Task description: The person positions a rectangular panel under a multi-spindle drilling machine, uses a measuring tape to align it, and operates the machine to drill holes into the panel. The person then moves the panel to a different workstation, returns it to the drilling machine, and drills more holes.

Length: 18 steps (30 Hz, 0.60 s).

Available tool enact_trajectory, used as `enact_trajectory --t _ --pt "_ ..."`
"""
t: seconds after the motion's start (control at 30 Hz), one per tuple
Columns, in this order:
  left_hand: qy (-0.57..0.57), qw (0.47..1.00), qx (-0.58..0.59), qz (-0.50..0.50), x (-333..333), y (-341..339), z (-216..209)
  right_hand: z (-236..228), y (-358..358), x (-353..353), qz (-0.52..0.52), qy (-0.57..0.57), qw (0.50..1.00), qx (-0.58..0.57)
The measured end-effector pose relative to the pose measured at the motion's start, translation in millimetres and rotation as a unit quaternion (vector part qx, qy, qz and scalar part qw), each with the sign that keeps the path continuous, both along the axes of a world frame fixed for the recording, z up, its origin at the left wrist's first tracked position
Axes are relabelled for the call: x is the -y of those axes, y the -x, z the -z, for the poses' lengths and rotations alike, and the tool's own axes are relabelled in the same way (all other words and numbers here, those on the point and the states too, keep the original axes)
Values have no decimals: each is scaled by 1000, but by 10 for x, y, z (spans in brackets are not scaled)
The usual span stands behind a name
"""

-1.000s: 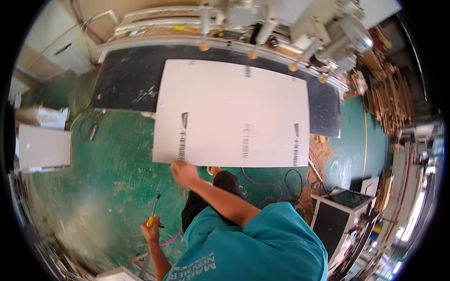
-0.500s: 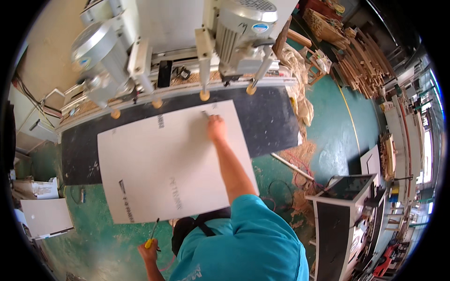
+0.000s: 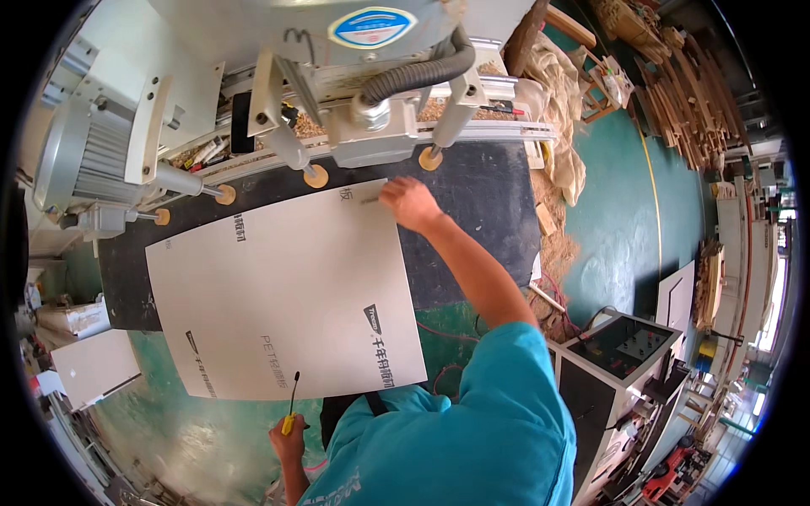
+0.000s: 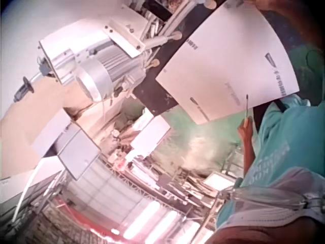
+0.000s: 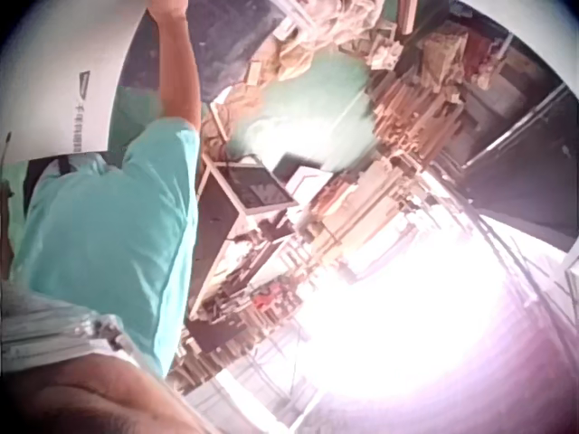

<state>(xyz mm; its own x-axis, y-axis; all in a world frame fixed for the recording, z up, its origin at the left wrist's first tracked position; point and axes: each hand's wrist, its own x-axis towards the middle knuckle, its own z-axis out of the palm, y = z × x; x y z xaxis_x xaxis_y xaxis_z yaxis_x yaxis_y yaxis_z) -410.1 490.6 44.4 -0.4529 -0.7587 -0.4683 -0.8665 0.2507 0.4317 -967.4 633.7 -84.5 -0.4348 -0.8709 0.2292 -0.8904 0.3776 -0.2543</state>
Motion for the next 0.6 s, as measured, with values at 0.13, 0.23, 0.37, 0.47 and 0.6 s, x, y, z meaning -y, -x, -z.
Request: enact_trajectory --t 0.13,0.23,0.37,0.47,0.6 --pt "-4 999 -10 38 -70 73 -19 -221 183 163 60 -103 992 50" --pt "-19 999 -2 32 -30 273 -115 -72 193 142 71 -61 994 58" --pt "-32 999 -27 -19 -166 303 -160 -59 -908 -543 -45 -40 997 50" --pt "-16 998 -47 -24 -212 315 -170 -79 -1799 -1171 -127 -11 978 163" --pt "2 999 -35 4 -269 334 -236 -197 -1307 -737 -34 -156 979 125"
